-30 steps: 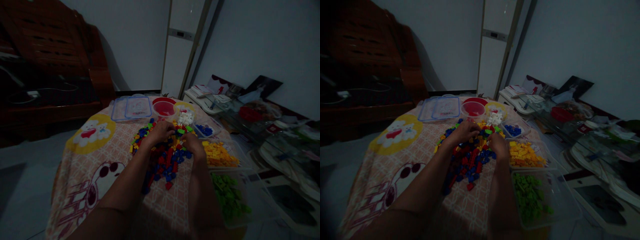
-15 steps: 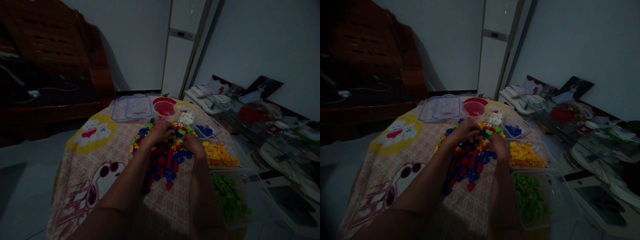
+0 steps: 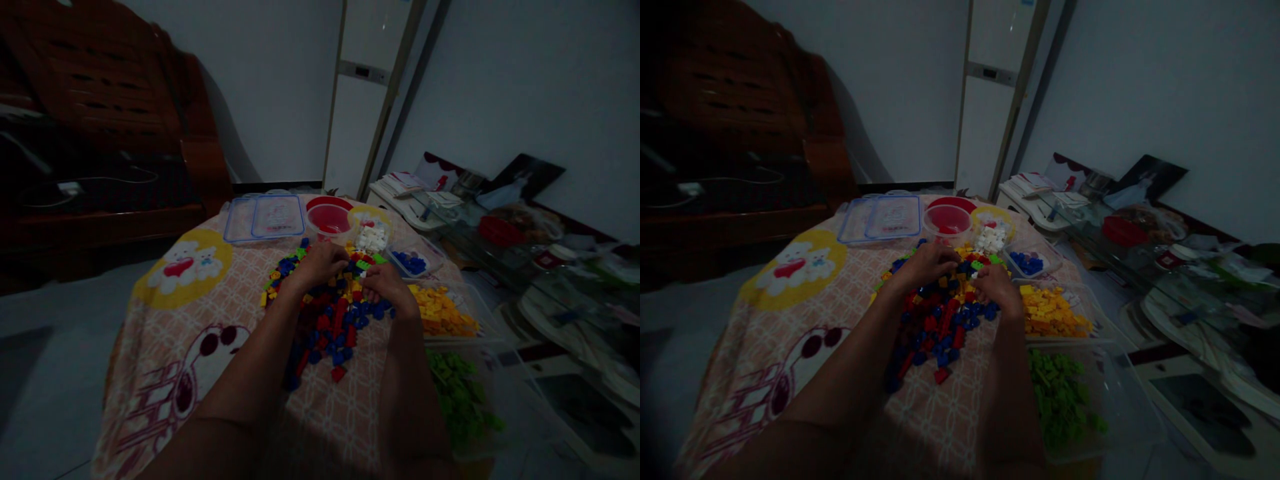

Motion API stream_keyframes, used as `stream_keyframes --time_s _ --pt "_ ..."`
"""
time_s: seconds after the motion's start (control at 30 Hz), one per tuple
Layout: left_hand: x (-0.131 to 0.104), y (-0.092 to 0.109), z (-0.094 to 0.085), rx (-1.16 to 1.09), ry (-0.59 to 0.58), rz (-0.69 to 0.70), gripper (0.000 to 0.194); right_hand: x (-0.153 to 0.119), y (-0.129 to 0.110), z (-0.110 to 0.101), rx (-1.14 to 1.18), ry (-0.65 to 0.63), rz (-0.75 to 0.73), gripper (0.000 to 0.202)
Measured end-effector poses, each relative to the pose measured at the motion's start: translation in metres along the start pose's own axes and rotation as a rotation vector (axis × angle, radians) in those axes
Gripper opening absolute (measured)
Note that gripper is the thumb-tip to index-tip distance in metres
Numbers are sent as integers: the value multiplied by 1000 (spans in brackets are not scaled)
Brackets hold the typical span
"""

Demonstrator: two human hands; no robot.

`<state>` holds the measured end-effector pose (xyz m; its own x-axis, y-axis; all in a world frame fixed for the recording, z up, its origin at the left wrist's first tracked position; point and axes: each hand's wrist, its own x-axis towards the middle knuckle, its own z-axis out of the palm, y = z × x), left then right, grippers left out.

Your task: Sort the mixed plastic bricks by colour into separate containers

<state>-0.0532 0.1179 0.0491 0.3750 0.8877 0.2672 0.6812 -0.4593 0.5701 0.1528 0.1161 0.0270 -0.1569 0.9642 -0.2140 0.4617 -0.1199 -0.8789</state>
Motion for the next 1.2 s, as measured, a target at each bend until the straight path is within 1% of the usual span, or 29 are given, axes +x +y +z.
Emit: stream_keyframes --time_s 0.03,0.07,0.1,0.13,0.17,0.2,0.27,0.37,0.47,0.57,0.63,0.73,0.8,0.87,0.93,1.0,1.1,1.2 --pt "0 0 0 -4 0 -2 19 6 1 1 74 115 -28 5" --pt "0 -1 0 -9 -1 -2 19 13 1 2 161 256 -75 15" --pt "0 -2 0 -15 -2 -3 19 19 2 3 242 378 -140 30" --pt "0 -2 0 -20 -2 -6 19 25 3 4 300 464 -199 44" --pt "0 -2 0 -22 -4 -9 20 29 4 4 344 520 -246 55" --pt "0 -3 0 -23 -4 -12 20 32 4 4 370 550 -275 63" --pt "0 -3 1 -20 -4 -13 20 32 5 1 392 590 -282 69" --pt "0 -3 1 -16 0 2 20 20 1 -5 353 623 -256 63" --pt "0 -1 -1 -9 14 17 19 1 -10 -11 226 587 -224 47" --pt "0 1 -5 -2 33 20 18 -19 -22 -10 50 482 -223 35" --pt "0 1 -7 -9 48 21 17 -30 -27 -3 -85 340 -245 29" --pt "0 2 -8 -16 70 27 17 -42 -29 15 -311 28 -260 21" --pt "0 2 -9 -10 69 30 18 -44 -26 27 -416 -160 -215 21" --pt "0 2 -9 -12 61 36 18 -43 -21 36 -465 -261 -140 24" --pt "0 0 -9 -28 65 48 18 -40 -16 40 -487 -281 -88 26" --pt "-1 -1 -10 -44 77 56 18 -37 -12 38 -500 -257 -73 27" --pt "-1 -4 -10 -56 81 48 18 -35 -8 28 -571 -166 -86 25" --pt "-2 -4 -11 -58 75 21 18 -34 -4 18 -708 -36 -100 21"
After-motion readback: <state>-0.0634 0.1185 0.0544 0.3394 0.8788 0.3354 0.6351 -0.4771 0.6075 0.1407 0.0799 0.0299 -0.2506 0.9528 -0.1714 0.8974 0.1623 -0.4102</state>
